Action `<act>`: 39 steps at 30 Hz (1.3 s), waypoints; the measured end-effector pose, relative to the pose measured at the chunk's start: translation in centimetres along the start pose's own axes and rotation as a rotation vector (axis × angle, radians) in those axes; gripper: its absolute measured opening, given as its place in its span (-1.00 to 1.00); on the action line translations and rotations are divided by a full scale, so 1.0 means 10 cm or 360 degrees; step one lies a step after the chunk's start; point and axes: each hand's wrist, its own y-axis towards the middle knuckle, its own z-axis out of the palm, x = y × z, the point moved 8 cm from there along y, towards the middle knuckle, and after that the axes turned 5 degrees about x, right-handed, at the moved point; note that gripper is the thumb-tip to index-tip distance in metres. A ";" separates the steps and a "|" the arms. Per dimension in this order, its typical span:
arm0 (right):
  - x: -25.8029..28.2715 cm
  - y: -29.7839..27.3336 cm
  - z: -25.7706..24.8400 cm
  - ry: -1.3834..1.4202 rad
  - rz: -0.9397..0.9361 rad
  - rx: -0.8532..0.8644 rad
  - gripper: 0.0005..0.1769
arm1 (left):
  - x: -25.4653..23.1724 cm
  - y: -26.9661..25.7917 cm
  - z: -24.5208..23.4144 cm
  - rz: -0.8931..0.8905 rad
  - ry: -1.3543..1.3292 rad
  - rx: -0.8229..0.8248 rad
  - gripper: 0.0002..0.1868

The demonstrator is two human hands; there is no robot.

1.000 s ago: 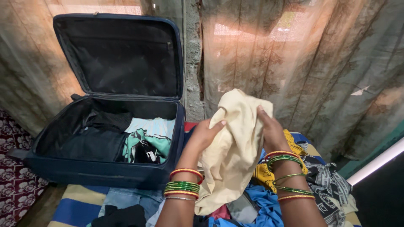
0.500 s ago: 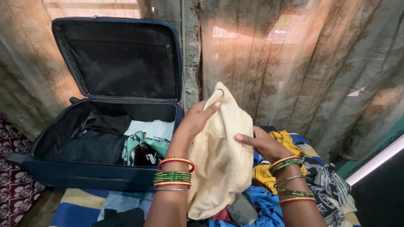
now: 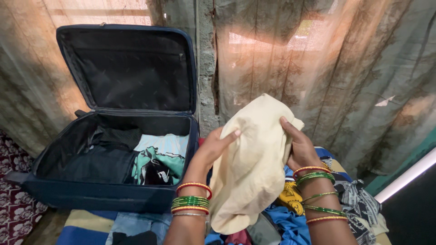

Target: The person folds several items of clothing and places them into an open suitcase on a bed.

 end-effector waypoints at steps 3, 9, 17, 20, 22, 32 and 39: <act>0.05 -0.03 -0.05 -0.0055 -0.0003 -0.0023 -0.47 | -0.12 0.16 -0.11 0.0108 0.0044 -0.0134 -0.46; 0.15 0.00 -0.01 0.0168 -0.0046 0.0074 -0.47 | -0.45 0.37 -0.05 0.0236 -0.0165 -0.0339 -0.46; 0.28 -0.03 -0.28 0.0235 -0.0158 -0.0014 -0.48 | 0.46 0.45 -0.07 -0.0031 0.0169 -0.0145 -0.52; 0.30 -0.06 -0.35 0.0260 -0.0138 -0.0027 -0.47 | 0.53 0.58 -0.28 0.0091 0.0089 -0.0380 -0.52; 0.34 -0.08 -0.37 0.0285 -0.0149 -0.0017 -0.47 | 0.47 0.61 -0.37 0.0076 -0.0010 -0.0485 -0.54; 0.25 0.00 -0.20 0.0293 -0.0193 0.0026 -0.48 | 0.03 0.19 0.14 0.0420 0.0813 -0.0873 -0.25; 0.22 0.01 0.19 0.0462 -0.0202 0.0219 -0.46 | 0.00 0.14 0.63 0.0492 0.0711 -0.0362 0.19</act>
